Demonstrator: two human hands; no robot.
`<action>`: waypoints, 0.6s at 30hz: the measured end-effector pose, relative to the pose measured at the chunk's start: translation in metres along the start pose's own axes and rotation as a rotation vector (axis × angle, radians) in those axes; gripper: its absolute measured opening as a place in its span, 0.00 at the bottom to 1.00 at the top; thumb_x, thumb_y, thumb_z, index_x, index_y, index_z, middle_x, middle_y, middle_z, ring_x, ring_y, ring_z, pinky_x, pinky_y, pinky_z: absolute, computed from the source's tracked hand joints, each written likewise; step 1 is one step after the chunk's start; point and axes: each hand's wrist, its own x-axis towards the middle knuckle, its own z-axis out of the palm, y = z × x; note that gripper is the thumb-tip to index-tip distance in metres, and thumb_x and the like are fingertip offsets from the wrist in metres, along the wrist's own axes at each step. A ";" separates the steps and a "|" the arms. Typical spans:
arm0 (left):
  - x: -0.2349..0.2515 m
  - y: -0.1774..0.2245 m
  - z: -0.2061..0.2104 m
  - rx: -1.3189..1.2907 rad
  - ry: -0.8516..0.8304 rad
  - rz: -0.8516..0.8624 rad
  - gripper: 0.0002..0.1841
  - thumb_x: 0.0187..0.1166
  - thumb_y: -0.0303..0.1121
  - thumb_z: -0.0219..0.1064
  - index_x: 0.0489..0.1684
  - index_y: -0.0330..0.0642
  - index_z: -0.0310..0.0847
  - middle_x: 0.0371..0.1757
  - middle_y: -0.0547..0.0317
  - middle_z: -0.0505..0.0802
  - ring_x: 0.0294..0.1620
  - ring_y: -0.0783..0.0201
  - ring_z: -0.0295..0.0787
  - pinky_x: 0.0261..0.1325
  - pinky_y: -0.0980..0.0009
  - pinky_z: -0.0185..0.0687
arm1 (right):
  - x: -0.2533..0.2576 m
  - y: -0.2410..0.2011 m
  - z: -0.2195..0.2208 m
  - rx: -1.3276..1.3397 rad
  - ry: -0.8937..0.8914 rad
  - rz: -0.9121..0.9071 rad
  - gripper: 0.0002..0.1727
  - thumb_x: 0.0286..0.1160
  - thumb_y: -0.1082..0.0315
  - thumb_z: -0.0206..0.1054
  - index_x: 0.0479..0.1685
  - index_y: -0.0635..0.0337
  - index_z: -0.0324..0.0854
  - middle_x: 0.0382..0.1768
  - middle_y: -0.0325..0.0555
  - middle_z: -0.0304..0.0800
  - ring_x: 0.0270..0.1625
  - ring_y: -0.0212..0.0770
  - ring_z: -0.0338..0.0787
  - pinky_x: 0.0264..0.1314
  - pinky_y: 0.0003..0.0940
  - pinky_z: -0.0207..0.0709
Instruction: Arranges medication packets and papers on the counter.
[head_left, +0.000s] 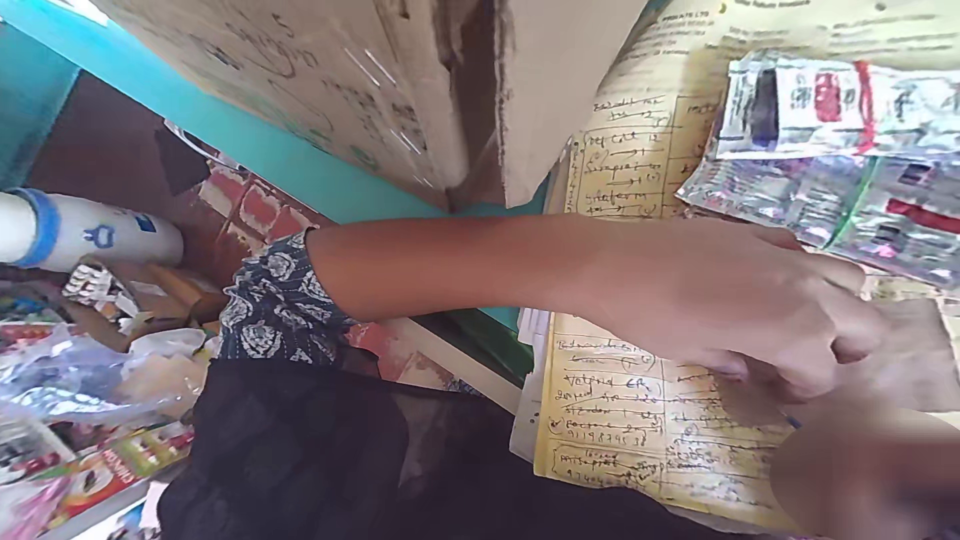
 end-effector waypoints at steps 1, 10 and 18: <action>0.000 0.000 0.000 -0.003 -0.001 0.002 0.13 0.73 0.27 0.73 0.52 0.51 0.95 0.63 0.60 0.93 0.76 0.54 0.80 0.76 0.55 0.69 | -0.001 0.000 0.001 -0.016 0.011 0.003 0.07 0.67 0.71 0.70 0.36 0.45 0.84 0.38 0.12 0.91 0.40 0.11 0.87 0.41 0.09 0.82; -0.001 -0.001 -0.001 -0.013 -0.010 0.012 0.12 0.74 0.29 0.73 0.52 0.51 0.95 0.64 0.61 0.93 0.76 0.53 0.80 0.78 0.55 0.69 | -0.001 0.002 0.001 -0.005 0.036 0.005 0.10 0.67 0.72 0.71 0.39 0.42 0.83 0.40 0.10 0.90 0.41 0.10 0.87 0.43 0.08 0.83; -0.001 -0.006 0.002 0.007 0.024 0.069 0.11 0.74 0.29 0.72 0.50 0.52 0.96 0.64 0.60 0.93 0.75 0.53 0.82 0.75 0.55 0.72 | 0.000 -0.010 0.001 -0.076 0.059 0.066 0.08 0.63 0.69 0.72 0.34 0.43 0.81 0.34 0.11 0.89 0.34 0.10 0.86 0.35 0.07 0.82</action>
